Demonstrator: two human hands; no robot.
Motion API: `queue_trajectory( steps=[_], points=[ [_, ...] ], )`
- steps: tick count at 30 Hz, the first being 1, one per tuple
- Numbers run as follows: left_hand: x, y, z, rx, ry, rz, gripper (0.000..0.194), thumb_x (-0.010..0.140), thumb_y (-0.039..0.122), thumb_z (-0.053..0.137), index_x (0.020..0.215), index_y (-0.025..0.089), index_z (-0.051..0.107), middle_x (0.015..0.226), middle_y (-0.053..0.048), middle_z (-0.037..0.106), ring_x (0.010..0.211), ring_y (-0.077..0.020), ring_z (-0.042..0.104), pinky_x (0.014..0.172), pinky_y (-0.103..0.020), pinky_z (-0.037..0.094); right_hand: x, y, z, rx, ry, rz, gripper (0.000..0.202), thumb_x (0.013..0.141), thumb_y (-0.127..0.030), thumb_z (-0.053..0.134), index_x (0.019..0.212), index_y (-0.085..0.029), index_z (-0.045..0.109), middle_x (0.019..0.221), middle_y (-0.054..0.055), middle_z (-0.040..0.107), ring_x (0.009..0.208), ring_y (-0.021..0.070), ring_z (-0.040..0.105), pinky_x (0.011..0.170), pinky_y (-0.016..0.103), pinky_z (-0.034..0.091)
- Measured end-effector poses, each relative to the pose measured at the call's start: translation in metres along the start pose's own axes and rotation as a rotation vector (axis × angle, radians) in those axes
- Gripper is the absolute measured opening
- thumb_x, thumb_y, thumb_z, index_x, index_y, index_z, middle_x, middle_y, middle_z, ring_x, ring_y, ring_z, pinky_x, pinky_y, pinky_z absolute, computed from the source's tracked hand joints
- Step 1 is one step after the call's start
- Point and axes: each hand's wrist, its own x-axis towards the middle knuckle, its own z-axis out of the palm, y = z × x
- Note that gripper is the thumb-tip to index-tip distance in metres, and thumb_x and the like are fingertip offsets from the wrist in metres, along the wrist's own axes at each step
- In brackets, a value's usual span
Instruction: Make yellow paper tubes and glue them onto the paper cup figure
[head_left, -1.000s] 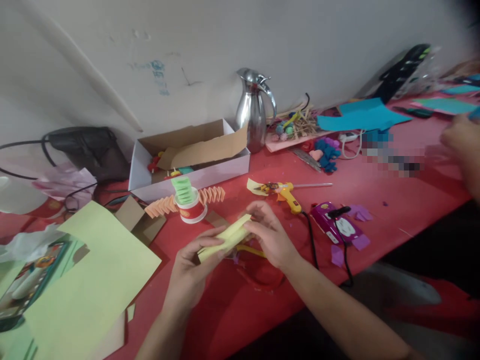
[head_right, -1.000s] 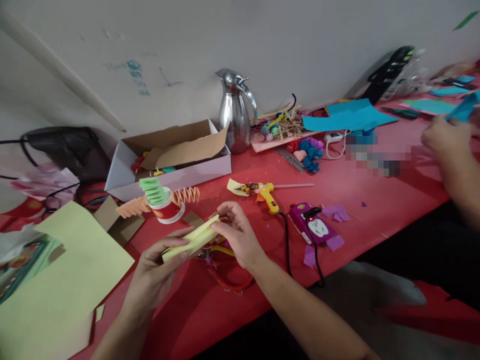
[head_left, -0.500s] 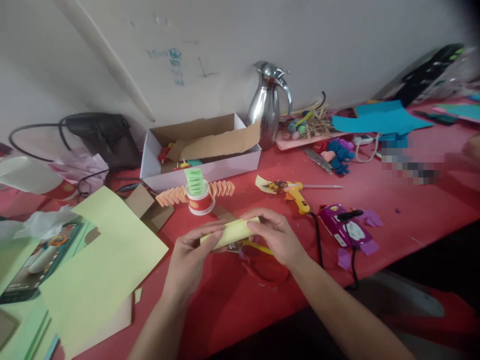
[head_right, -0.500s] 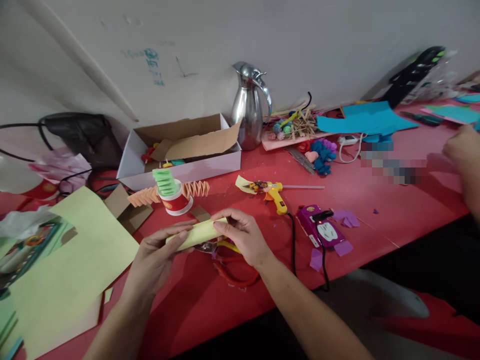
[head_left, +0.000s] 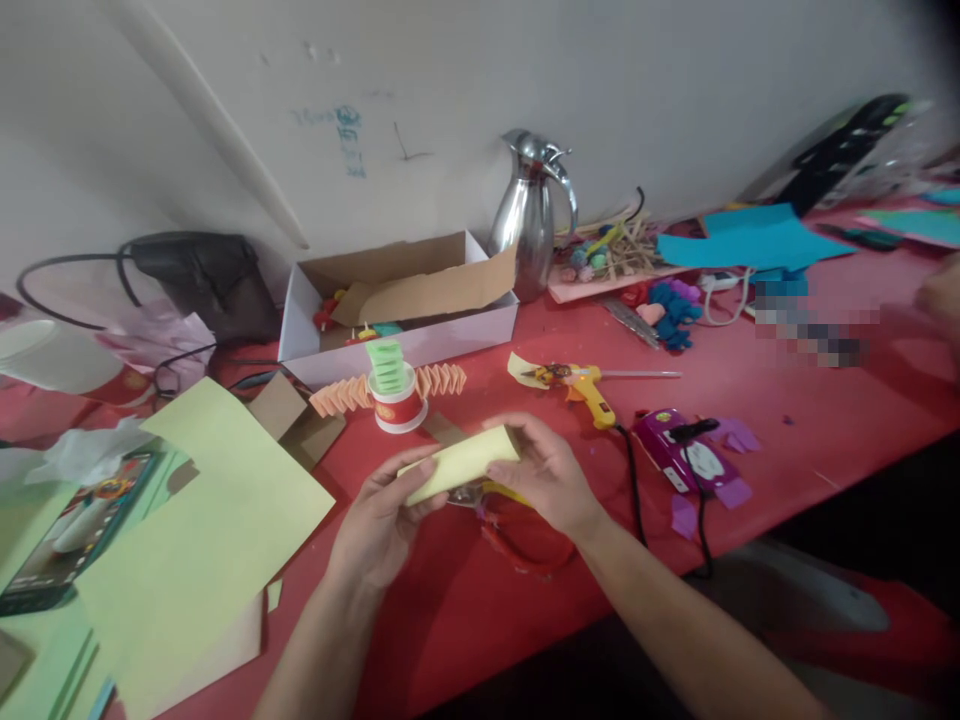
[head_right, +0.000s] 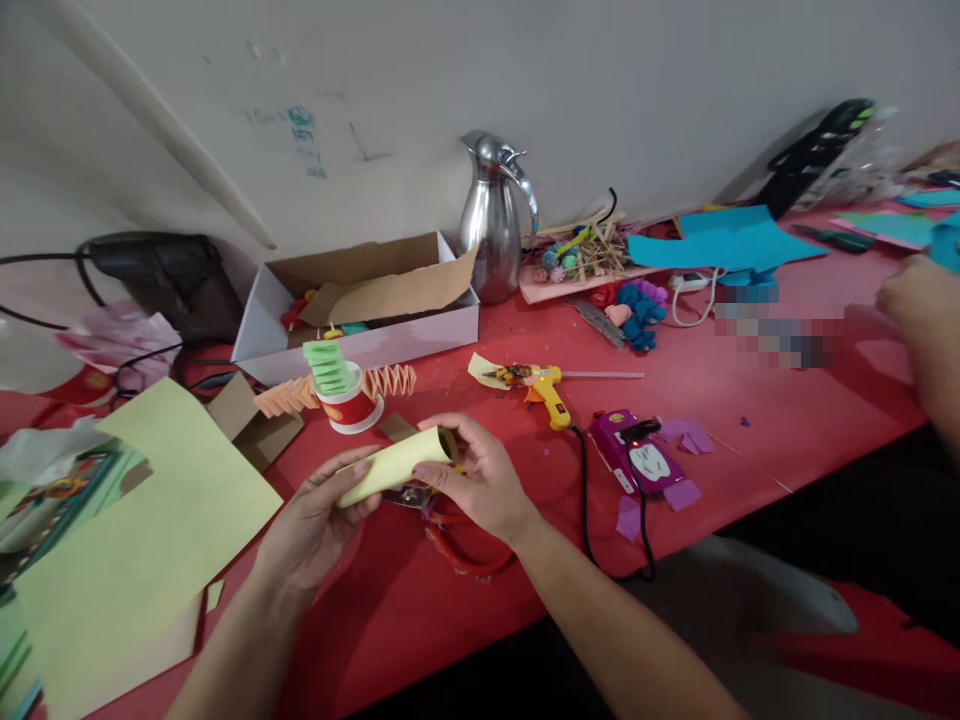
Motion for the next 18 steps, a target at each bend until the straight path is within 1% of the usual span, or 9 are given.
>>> queue_trajectory(
  steps=[2,4,7,9,11,13,15,17,18],
  points=[
    [-0.001,-0.003,0.002,-0.041,-0.039,-0.046,0.031,0.062,0.017,0.09,0.091,0.014,0.078,0.088,-0.004,0.074,0.068,-0.0119,0.07,0.057,-0.017,0.061,0.0,0.0,0.001,0.049,-0.018,-0.023,0.06,0.075,-0.029,0.086,0.126,-0.035,0.055,0.107,0.0,0.067,0.094,0.0166,0.066,0.081,0.031,0.058],
    [-0.002,-0.008,0.004,-0.079,-0.094,-0.117,0.027,0.065,0.015,0.088,0.089,0.015,0.077,0.087,-0.002,0.073,0.066,-0.0105,0.069,0.056,-0.017,0.061,0.0,0.0,0.002,0.109,-0.09,-0.026,0.076,0.071,-0.027,0.089,0.134,-0.036,0.047,0.112,0.002,0.07,0.105,0.0196,0.067,0.089,0.036,0.057],
    [-0.002,-0.015,0.008,-0.122,-0.172,-0.229,0.027,0.067,0.014,0.087,0.091,0.017,0.075,0.09,-0.002,0.072,0.068,-0.0111,0.07,0.058,-0.018,0.062,0.0,0.001,0.003,0.192,-0.172,-0.025,0.075,0.067,-0.028,0.092,0.129,-0.031,0.049,0.105,0.003,0.074,0.118,0.0234,0.065,0.099,0.045,0.053],
    [-0.003,-0.019,0.009,-0.146,-0.211,-0.272,0.028,0.067,0.015,0.087,0.092,0.018,0.074,0.094,-0.002,0.073,0.072,-0.0122,0.071,0.059,-0.019,0.062,0.001,0.0,0.006,0.25,-0.192,-0.033,0.077,0.064,-0.03,0.093,0.127,-0.03,0.048,0.1,0.002,0.075,0.118,0.0248,0.065,0.1,0.049,0.052],
    [-0.003,-0.022,0.01,-0.17,-0.237,-0.284,0.027,0.066,0.016,0.088,0.089,0.018,0.073,0.094,-0.002,0.073,0.072,-0.0123,0.071,0.059,-0.019,0.062,0.002,-0.003,0.011,0.274,-0.22,-0.05,0.069,0.062,-0.031,0.094,0.117,-0.028,0.053,0.094,0.002,0.075,0.112,0.0245,0.067,0.098,0.05,0.053],
    [-0.004,-0.025,0.01,-0.189,-0.253,-0.285,0.029,0.063,0.015,0.089,0.086,0.018,0.072,0.091,-0.001,0.074,0.072,-0.0124,0.071,0.06,-0.019,0.061,0.002,-0.008,0.017,0.253,-0.26,-0.074,0.046,0.064,-0.029,0.092,0.095,-0.025,0.059,0.083,0.0,0.072,0.098,0.0223,0.069,0.092,0.047,0.055],
    [-0.004,-0.027,0.008,-0.189,-0.264,-0.286,0.031,0.059,0.011,0.089,0.084,0.019,0.071,0.088,0.0,0.073,0.072,-0.0122,0.071,0.062,-0.019,0.061,0.002,-0.015,0.024,0.216,-0.281,-0.099,0.032,0.068,-0.026,0.088,0.077,-0.024,0.058,0.073,-0.002,0.066,0.08,0.0185,0.068,0.084,0.043,0.057],
    [-0.004,-0.028,0.006,-0.176,-0.26,-0.278,0.032,0.057,0.01,0.089,0.082,0.019,0.07,0.083,0.0,0.073,0.072,-0.0118,0.07,0.065,-0.018,0.06,0.001,-0.02,0.03,0.185,-0.263,-0.124,0.029,0.071,-0.025,0.085,0.072,-0.024,0.056,0.068,-0.004,0.06,0.069,0.0154,0.063,0.077,0.039,0.057],
    [-0.005,-0.028,0.005,-0.167,-0.253,-0.269,0.032,0.056,0.011,0.089,0.081,0.019,0.07,0.081,0.001,0.072,0.07,-0.0111,0.069,0.064,-0.018,0.059,0.001,-0.022,0.033,0.168,-0.252,-0.13,0.028,0.072,-0.025,0.083,0.071,-0.025,0.056,0.068,-0.004,0.059,0.067,0.0148,0.061,0.076,0.039,0.056]
  ],
)
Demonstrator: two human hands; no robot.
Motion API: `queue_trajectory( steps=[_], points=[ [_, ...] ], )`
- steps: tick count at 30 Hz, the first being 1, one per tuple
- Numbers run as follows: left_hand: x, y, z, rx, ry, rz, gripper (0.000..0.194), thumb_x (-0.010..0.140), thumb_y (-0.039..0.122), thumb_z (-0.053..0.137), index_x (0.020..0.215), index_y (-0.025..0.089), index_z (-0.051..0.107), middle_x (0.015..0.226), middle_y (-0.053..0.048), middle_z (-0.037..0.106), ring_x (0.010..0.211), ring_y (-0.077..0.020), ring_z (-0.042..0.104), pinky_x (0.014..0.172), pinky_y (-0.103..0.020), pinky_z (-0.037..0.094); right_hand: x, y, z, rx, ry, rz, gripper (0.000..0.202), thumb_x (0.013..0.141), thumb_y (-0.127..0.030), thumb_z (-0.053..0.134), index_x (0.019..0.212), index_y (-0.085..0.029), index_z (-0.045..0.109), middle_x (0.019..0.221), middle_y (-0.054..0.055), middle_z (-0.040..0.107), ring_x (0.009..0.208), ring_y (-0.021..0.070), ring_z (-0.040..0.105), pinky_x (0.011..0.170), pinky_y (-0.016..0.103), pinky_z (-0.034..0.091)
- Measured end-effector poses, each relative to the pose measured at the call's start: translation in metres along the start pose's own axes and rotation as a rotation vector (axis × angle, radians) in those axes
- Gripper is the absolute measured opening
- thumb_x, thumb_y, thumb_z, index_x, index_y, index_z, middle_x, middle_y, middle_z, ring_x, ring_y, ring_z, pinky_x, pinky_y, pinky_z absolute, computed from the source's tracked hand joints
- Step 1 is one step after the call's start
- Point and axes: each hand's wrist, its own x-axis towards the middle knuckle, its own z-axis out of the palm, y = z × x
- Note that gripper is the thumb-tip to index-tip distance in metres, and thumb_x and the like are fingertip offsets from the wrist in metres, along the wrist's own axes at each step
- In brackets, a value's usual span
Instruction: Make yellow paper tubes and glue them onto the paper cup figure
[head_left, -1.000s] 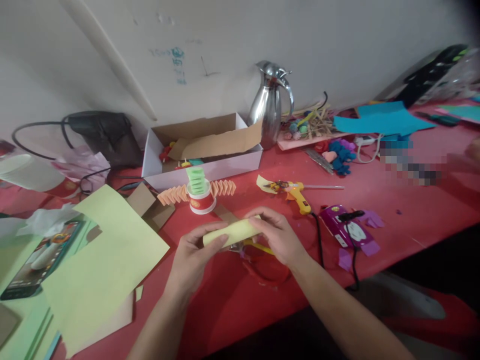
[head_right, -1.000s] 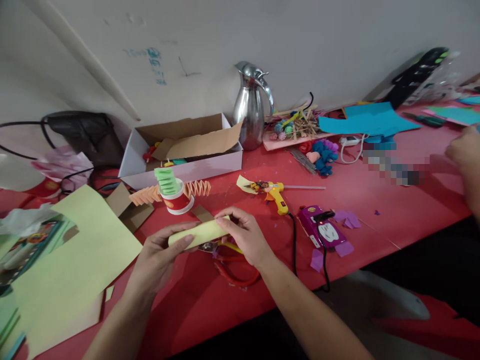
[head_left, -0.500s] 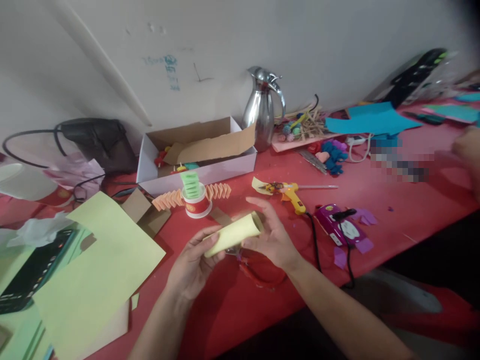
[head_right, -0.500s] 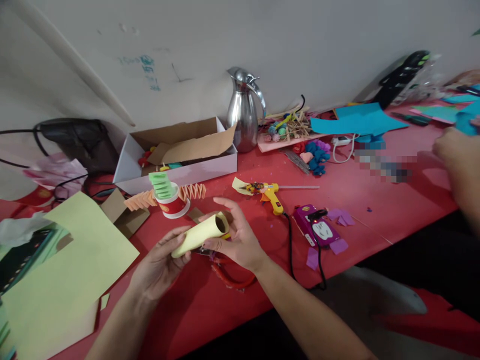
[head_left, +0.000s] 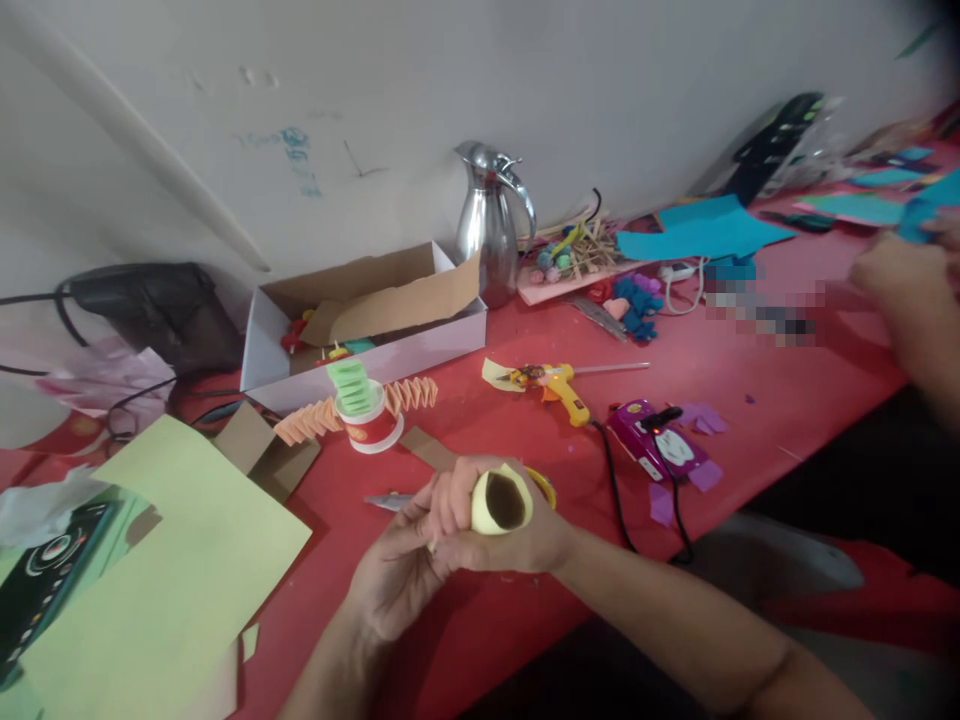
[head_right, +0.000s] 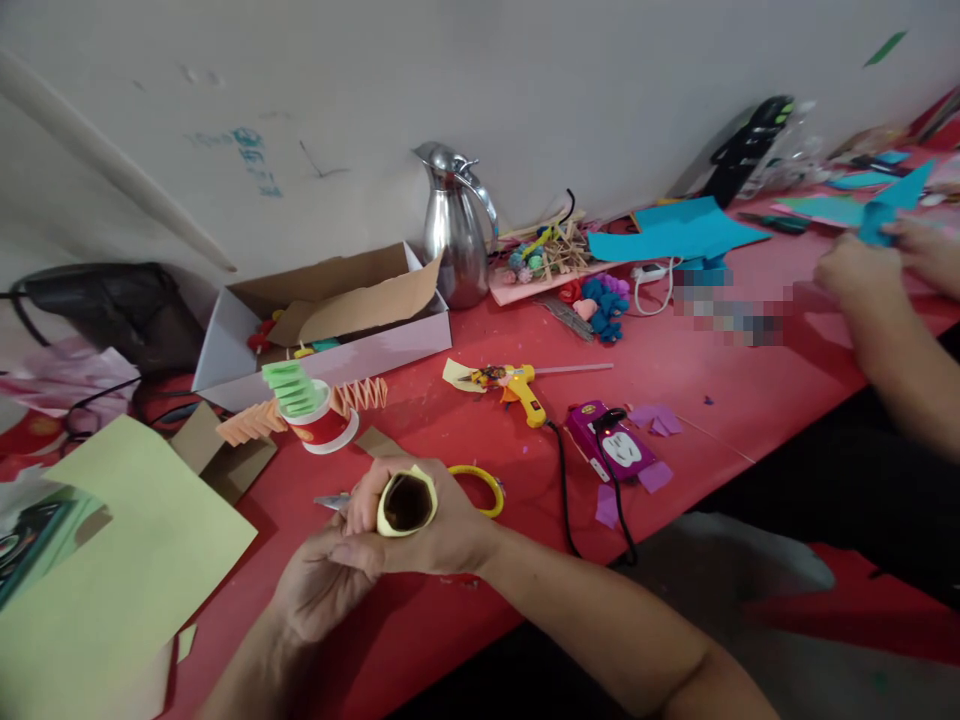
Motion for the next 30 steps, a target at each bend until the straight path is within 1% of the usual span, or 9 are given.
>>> queue_trajectory(
  steps=[5,7,10,16,19,22,24,27,30],
  points=[
    [-0.001,0.004,0.004,0.035,0.02,0.023,0.034,0.052,0.011,0.089,0.08,0.019,0.071,0.073,0.001,0.069,0.059,-0.0088,0.064,0.054,-0.015,0.054,0.001,0.003,0.003,-0.063,-0.024,-0.017,0.025,0.074,-0.021,0.08,0.072,-0.026,0.055,0.071,-0.003,0.059,0.067,0.0146,0.058,0.074,0.037,0.054],
    [0.0,0.006,0.006,0.018,0.024,0.023,0.036,0.05,0.011,0.091,0.079,0.019,0.072,0.077,0.0,0.071,0.063,-0.0106,0.066,0.058,-0.016,0.057,0.002,0.006,0.001,-0.012,-0.02,-0.033,0.026,0.073,-0.017,0.079,0.077,-0.026,0.055,0.072,-0.003,0.059,0.068,0.0147,0.059,0.075,0.037,0.054],
    [0.001,0.005,0.006,0.006,0.027,0.038,0.035,0.053,0.015,0.092,0.082,0.019,0.073,0.083,-0.001,0.073,0.071,-0.0122,0.069,0.064,-0.019,0.06,0.001,0.011,-0.002,0.087,0.039,-0.018,0.034,0.071,-0.02,0.082,0.087,-0.027,0.053,0.075,-0.003,0.06,0.076,0.0165,0.062,0.078,0.039,0.056],
    [0.001,-0.001,0.004,0.06,-0.009,0.022,0.029,0.066,0.025,0.089,0.089,0.019,0.074,0.085,-0.001,0.071,0.074,-0.0109,0.068,0.069,-0.018,0.06,-0.002,0.018,-0.005,0.057,0.114,-0.028,0.027,0.081,-0.025,0.074,0.077,-0.025,0.048,0.07,-0.005,0.055,0.067,0.0131,0.058,0.072,0.035,0.056],
    [0.002,0.001,0.005,0.082,0.007,0.104,0.024,0.068,0.025,0.088,0.087,0.02,0.074,0.084,0.0,0.07,0.072,-0.0091,0.067,0.068,-0.016,0.059,0.001,0.015,-0.006,0.09,0.131,-0.014,0.031,0.075,-0.023,0.08,0.087,-0.027,0.051,0.082,-0.003,0.06,0.076,0.0153,0.063,0.069,0.032,0.056],
    [0.001,0.007,0.007,0.115,0.074,0.233,0.024,0.067,0.025,0.088,0.088,0.021,0.076,0.092,0.0,0.072,0.075,-0.0104,0.068,0.069,-0.018,0.06,0.003,0.013,-0.009,0.091,0.238,0.029,0.039,0.072,-0.027,0.083,0.098,-0.028,0.054,0.1,0.001,0.065,0.088,0.017,0.066,0.072,0.032,0.057],
    [0.0,0.009,0.008,0.15,0.104,0.276,0.025,0.067,0.025,0.088,0.089,0.021,0.077,0.097,-0.002,0.073,0.077,-0.0121,0.069,0.07,-0.02,0.06,0.004,0.015,-0.01,0.097,0.273,0.047,0.037,0.073,-0.03,0.083,0.097,-0.028,0.055,0.097,0.0,0.067,0.089,0.0174,0.066,0.073,0.032,0.057],
    [-0.001,0.008,0.009,0.181,0.102,0.298,0.024,0.066,0.025,0.088,0.087,0.022,0.077,0.098,-0.002,0.074,0.08,-0.0142,0.07,0.071,-0.022,0.061,0.003,0.02,-0.011,0.129,0.27,0.068,0.045,0.069,-0.028,0.087,0.1,-0.029,0.055,0.09,-0.002,0.068,0.085,0.018,0.068,0.07,0.032,0.057],
    [-0.001,0.005,0.009,0.198,0.095,0.325,0.022,0.066,0.026,0.088,0.086,0.023,0.077,0.097,-0.001,0.074,0.081,-0.0144,0.07,0.069,-0.022,0.06,0.002,0.024,-0.011,0.142,0.285,0.074,0.034,0.075,-0.028,0.083,0.095,-0.027,0.055,0.09,0.0,0.072,0.089,0.0195,0.07,0.079,0.038,0.059]
  ],
)
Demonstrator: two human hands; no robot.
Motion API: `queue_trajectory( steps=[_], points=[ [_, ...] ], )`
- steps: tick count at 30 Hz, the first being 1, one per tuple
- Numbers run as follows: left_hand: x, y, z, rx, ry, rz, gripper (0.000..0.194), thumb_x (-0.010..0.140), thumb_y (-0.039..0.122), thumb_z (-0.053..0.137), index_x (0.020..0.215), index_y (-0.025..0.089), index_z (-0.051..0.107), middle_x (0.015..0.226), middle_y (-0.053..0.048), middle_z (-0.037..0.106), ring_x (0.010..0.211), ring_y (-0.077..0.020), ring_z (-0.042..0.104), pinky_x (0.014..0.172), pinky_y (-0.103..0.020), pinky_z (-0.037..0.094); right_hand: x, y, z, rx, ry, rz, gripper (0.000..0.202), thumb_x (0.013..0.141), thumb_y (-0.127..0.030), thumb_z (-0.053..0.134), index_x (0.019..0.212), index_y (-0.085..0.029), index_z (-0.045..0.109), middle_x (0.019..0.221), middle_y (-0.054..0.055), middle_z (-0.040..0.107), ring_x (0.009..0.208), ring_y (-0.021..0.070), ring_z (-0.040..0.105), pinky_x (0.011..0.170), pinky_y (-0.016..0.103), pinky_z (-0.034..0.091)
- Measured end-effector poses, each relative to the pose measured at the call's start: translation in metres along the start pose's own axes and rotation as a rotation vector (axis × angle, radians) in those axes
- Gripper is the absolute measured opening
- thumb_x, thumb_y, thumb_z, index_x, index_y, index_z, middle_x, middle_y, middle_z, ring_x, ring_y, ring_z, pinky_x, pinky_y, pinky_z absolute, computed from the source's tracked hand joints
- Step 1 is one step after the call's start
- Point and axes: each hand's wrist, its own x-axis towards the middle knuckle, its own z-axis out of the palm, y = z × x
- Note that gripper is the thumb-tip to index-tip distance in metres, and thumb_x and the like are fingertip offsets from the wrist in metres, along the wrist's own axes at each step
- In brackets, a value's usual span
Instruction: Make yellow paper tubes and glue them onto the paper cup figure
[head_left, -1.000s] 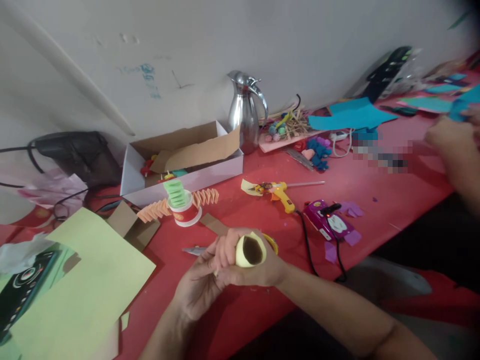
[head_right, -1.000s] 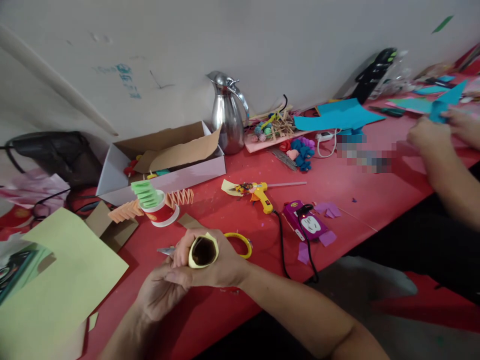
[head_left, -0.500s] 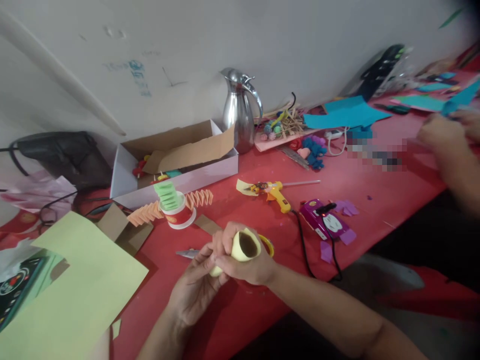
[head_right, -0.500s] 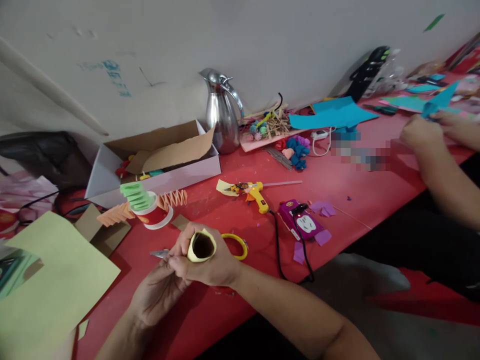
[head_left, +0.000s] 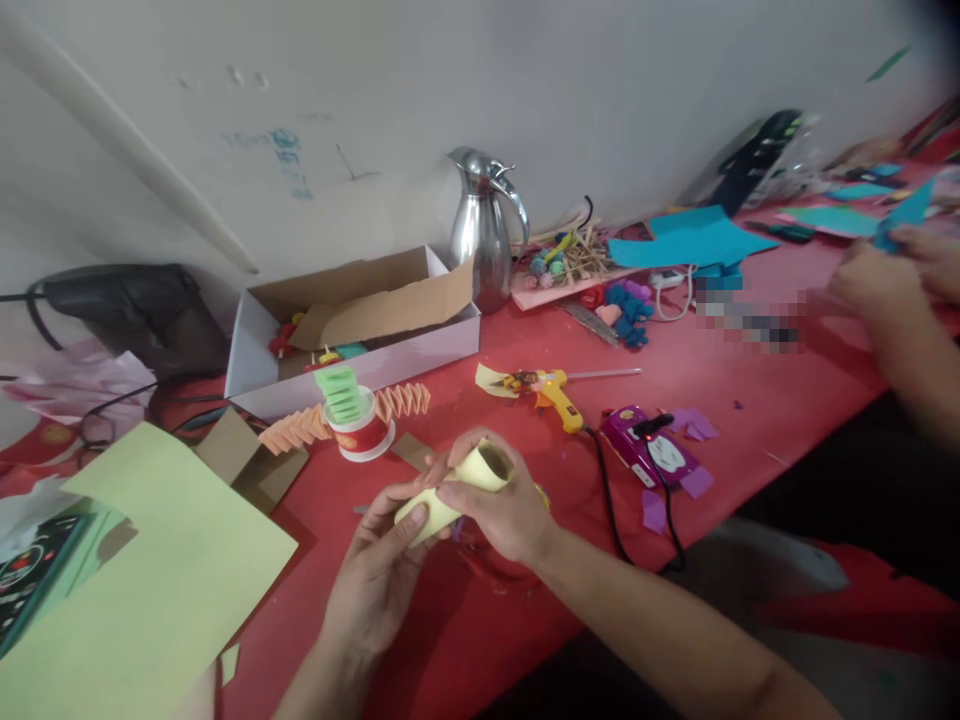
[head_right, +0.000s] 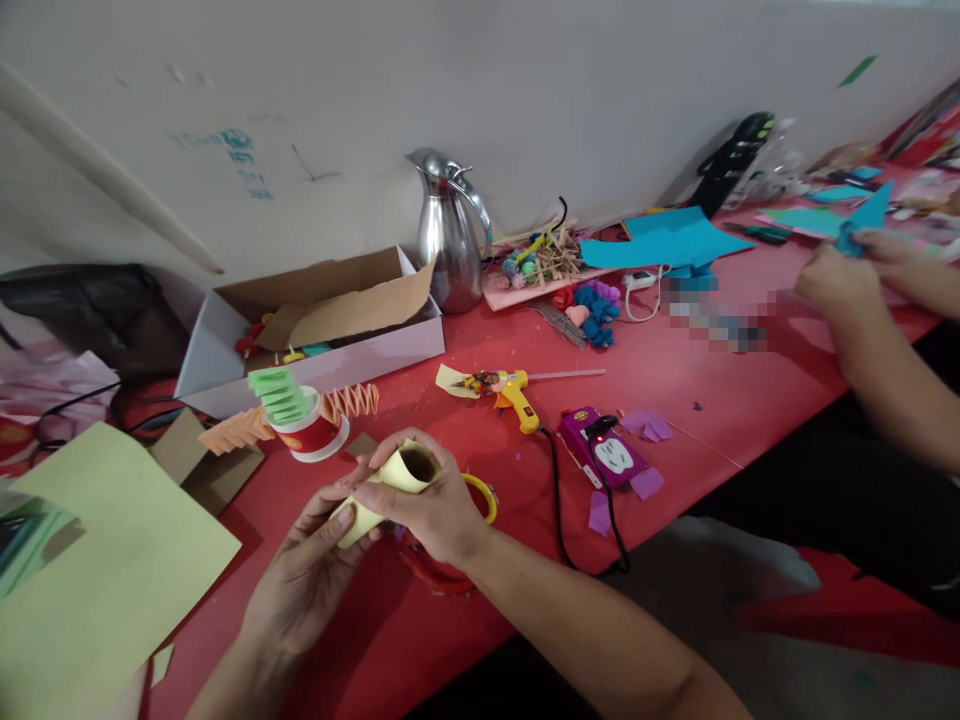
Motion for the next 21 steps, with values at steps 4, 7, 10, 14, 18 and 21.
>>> queue_trajectory(
  steps=[4,7,10,14,18,21],
  points=[
    [0.001,0.0,-0.003,0.054,0.035,0.135,0.02,0.069,0.025,0.087,0.087,0.023,0.078,0.102,-0.002,0.075,0.085,-0.0142,0.07,0.077,-0.022,0.059,0.003,-0.002,-0.005,0.048,0.006,0.031,0.044,0.072,-0.023,0.085,0.106,-0.03,0.059,0.12,0.003,0.069,0.111,0.0216,0.065,0.091,0.039,0.056],
    [0.001,0.006,-0.008,0.138,0.074,0.286,0.019,0.069,0.019,0.085,0.086,0.022,0.076,0.106,-0.003,0.075,0.095,-0.0158,0.069,0.084,-0.022,0.056,0.005,-0.009,-0.012,-0.01,0.022,0.04,0.047,0.075,-0.029,0.083,0.115,-0.031,0.06,0.127,0.004,0.062,0.11,0.0207,0.063,0.086,0.034,0.056],
    [-0.001,0.01,-0.012,0.228,0.093,0.358,0.038,0.068,0.015,0.086,0.102,0.026,0.073,0.106,-0.003,0.075,0.095,-0.0169,0.069,0.083,-0.023,0.056,0.004,-0.016,-0.014,-0.169,0.015,0.069,0.035,0.08,-0.033,0.079,0.111,-0.028,0.064,0.11,0.003,0.065,0.092,0.0161,0.062,0.077,0.028,0.055],
    [-0.005,0.013,-0.011,0.262,0.069,0.382,0.058,0.068,0.015,0.085,0.121,0.03,0.066,0.105,-0.004,0.075,0.097,-0.0196,0.07,0.083,-0.027,0.057,0.001,-0.019,-0.012,-0.246,0.006,0.148,0.028,0.08,-0.032,0.08,0.103,-0.027,0.066,0.093,0.0,0.066,0.076,0.0123,0.062,0.066,0.024,0.055],
    [-0.008,0.017,-0.01,0.292,0.076,0.355,0.068,0.067,0.015,0.085,0.129,0.032,0.063,0.126,-0.005,0.069,0.104,-0.0208,0.068,0.084,-0.027,0.057,0.0,-0.016,-0.014,-0.233,-0.002,0.209,0.018,0.08,-0.033,0.08,0.092,-0.025,0.07,0.08,-0.002,0.065,0.065,0.0106,0.062,0.058,0.022,0.055],
    [-0.007,0.02,-0.012,0.301,0.034,0.232,0.049,0.07,0.02,0.084,0.117,0.024,0.073,0.126,-0.009,0.069,0.101,-0.0225,0.069,0.084,-0.028,0.058,0.001,-0.012,-0.016,-0.239,-0.01,0.195,0.015,0.079,-0.032,0.081,0.091,-0.026,0.073,0.085,-0.001,0.069,0.066,0.0103,0.063,0.058,0.022,0.055]
  ],
)
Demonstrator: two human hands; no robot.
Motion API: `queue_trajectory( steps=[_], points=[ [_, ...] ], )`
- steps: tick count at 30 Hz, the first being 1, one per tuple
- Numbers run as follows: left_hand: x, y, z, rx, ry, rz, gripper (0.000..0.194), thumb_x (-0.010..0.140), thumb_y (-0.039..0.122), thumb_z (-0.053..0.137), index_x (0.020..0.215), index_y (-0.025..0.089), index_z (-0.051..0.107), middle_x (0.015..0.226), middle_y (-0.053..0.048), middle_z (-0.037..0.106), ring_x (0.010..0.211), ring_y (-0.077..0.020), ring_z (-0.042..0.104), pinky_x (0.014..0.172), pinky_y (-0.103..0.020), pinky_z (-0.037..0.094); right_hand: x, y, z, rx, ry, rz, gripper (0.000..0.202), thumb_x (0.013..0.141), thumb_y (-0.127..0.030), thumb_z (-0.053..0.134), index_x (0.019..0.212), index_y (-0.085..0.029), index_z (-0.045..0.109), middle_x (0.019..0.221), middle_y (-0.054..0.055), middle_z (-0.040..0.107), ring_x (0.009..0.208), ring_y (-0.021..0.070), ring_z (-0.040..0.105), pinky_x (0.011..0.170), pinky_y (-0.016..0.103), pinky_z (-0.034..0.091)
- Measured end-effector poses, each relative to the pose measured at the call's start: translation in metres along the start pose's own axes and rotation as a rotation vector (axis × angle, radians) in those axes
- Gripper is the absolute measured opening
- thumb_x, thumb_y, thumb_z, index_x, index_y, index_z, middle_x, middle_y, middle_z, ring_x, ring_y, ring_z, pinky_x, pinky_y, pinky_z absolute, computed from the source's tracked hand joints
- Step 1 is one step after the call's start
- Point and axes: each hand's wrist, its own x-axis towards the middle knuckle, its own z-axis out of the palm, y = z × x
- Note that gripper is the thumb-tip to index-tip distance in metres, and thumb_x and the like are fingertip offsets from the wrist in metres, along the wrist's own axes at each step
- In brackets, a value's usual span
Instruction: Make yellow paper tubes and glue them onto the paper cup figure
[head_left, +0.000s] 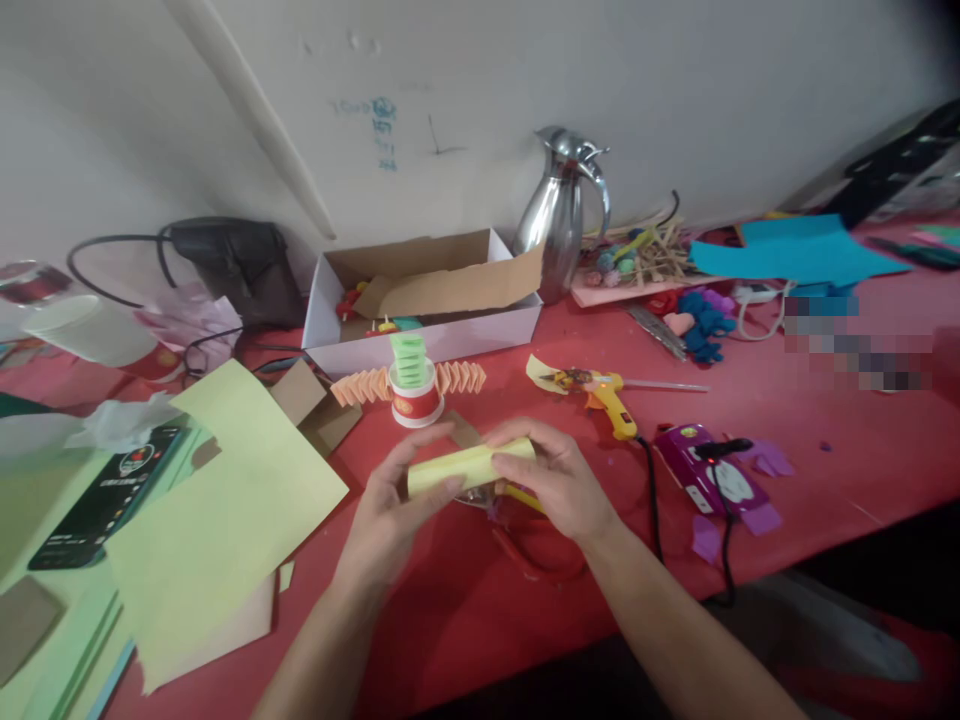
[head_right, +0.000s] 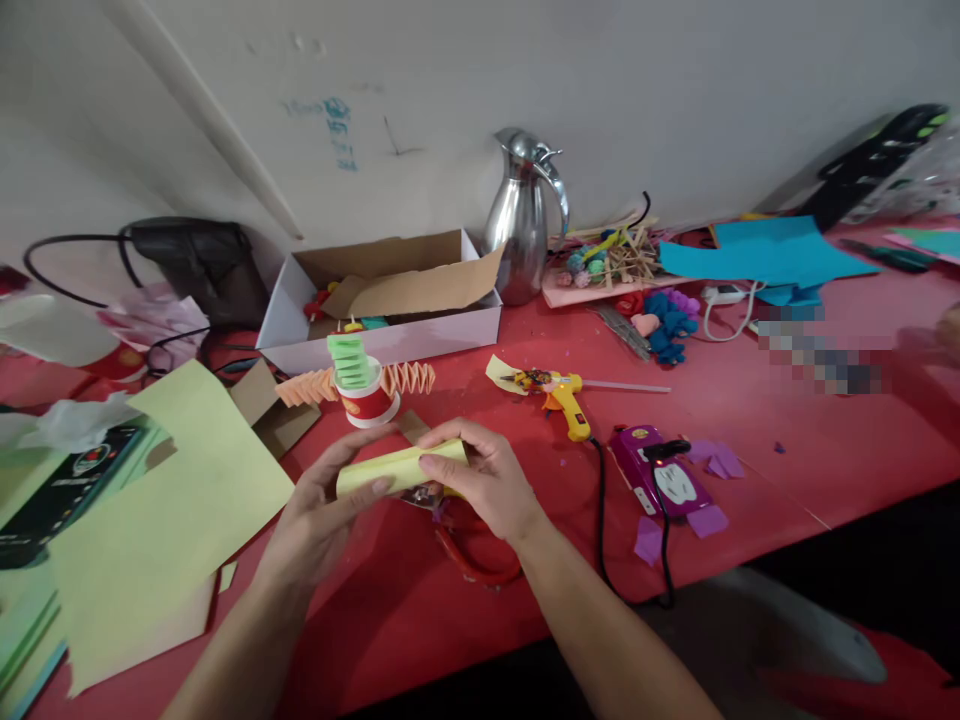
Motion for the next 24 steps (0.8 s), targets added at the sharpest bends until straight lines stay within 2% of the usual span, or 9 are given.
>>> queue_trajectory(
  steps=[2,4,9,13,17,19,20,22,24],
  points=[
    [0.001,0.0,-0.002,-0.014,-0.015,-0.036,0.031,0.072,0.023,0.083,0.102,0.019,0.078,0.11,-0.011,0.075,0.093,-0.0226,0.071,0.082,-0.029,0.059,0.001,0.002,0.0,-0.014,0.006,-0.009,0.013,0.08,-0.032,0.08,0.09,-0.026,0.075,0.088,-0.001,0.07,0.065,0.0098,0.063,0.058,0.022,0.056],
    [0.002,0.0,-0.002,-0.025,-0.004,-0.029,0.024,0.073,0.024,0.083,0.095,0.017,0.08,0.102,-0.011,0.077,0.089,-0.0225,0.072,0.08,-0.031,0.06,0.002,0.003,0.002,-0.017,0.021,-0.021,0.011,0.08,-0.032,0.08,0.089,-0.027,0.076,0.089,-0.001,0.071,0.063,0.0094,0.063,0.058,0.023,0.056],
    [0.005,0.001,-0.002,-0.017,0.003,-0.04,0.025,0.068,0.025,0.086,0.092,0.018,0.081,0.112,-0.012,0.076,0.095,-0.0264,0.073,0.076,-0.031,0.063,0.004,0.002,0.006,0.007,0.036,-0.045,0.009,0.079,-0.032,0.08,0.086,-0.027,0.076,0.094,-0.001,0.072,0.067,0.0102,0.065,0.059,0.024,0.057],
    [0.009,-0.003,-0.003,-0.021,0.038,-0.003,0.022,0.067,0.022,0.087,0.087,0.018,0.081,0.108,-0.011,0.077,0.099,-0.0272,0.073,0.084,-0.033,0.063,0.008,0.004,0.006,0.014,0.03,-0.078,0.01,0.077,-0.032,0.08,0.084,-0.025,0.076,0.1,0.0,0.07,0.068,0.0103,0.064,0.06,0.026,0.057],
    [0.011,-0.008,-0.002,-0.052,0.072,0.003,0.02,0.064,0.02,0.088,0.083,0.018,0.081,0.109,-0.01,0.077,0.102,-0.0272,0.072,0.085,-0.031,0.063,0.008,0.002,0.007,-0.1,0.069,-0.139,0.012,0.079,-0.035,0.079,0.082,-0.025,0.074,0.102,0.003,0.068,0.084,0.0167,0.066,0.065,0.029,0.057],
    [0.012,-0.009,-0.001,-0.076,0.086,-0.017,0.022,0.062,0.021,0.09,0.082,0.017,0.081,0.109,-0.009,0.077,0.1,-0.0261,0.072,0.083,-0.029,0.063,0.007,0.0,0.007,-0.11,0.088,-0.145,0.014,0.081,-0.037,0.076,0.089,-0.026,0.072,0.107,0.003,0.066,0.085,0.0174,0.065,0.066,0.03,0.057],
    [0.013,-0.009,-0.001,-0.093,0.092,-0.037,0.024,0.06,0.021,0.091,0.081,0.017,0.081,0.108,-0.009,0.077,0.098,-0.0253,0.073,0.082,-0.028,0.063,0.006,-0.001,0.007,-0.084,0.088,-0.135,0.021,0.08,-0.037,0.077,0.098,-0.028,0.07,0.111,0.002,0.065,0.084,0.0167,0.064,0.066,0.03,0.057],
    [0.014,-0.007,0.0,-0.135,0.112,-0.093,0.028,0.057,0.021,0.092,0.082,0.016,0.08,0.103,-0.008,0.077,0.089,-0.0219,0.074,0.077,-0.024,0.063,0.005,-0.002,0.007,-0.018,0.076,-0.104,0.049,0.074,-0.033,0.082,0.118,-0.034,0.06,0.119,0.001,0.061,0.082,0.0151,0.063,0.066,0.029,0.057],
    [0.015,-0.004,0.0,-0.19,0.136,-0.146,0.034,0.056,0.02,0.093,0.088,0.018,0.08,0.098,-0.006,0.077,0.08,-0.0173,0.073,0.069,-0.021,0.063,0.006,0.0,0.006,0.006,0.064,-0.078,0.065,0.068,-0.029,0.087,0.124,-0.035,0.054,0.116,0.0,0.062,0.087,0.0156,0.063,0.074,0.03,0.057]
  ],
)
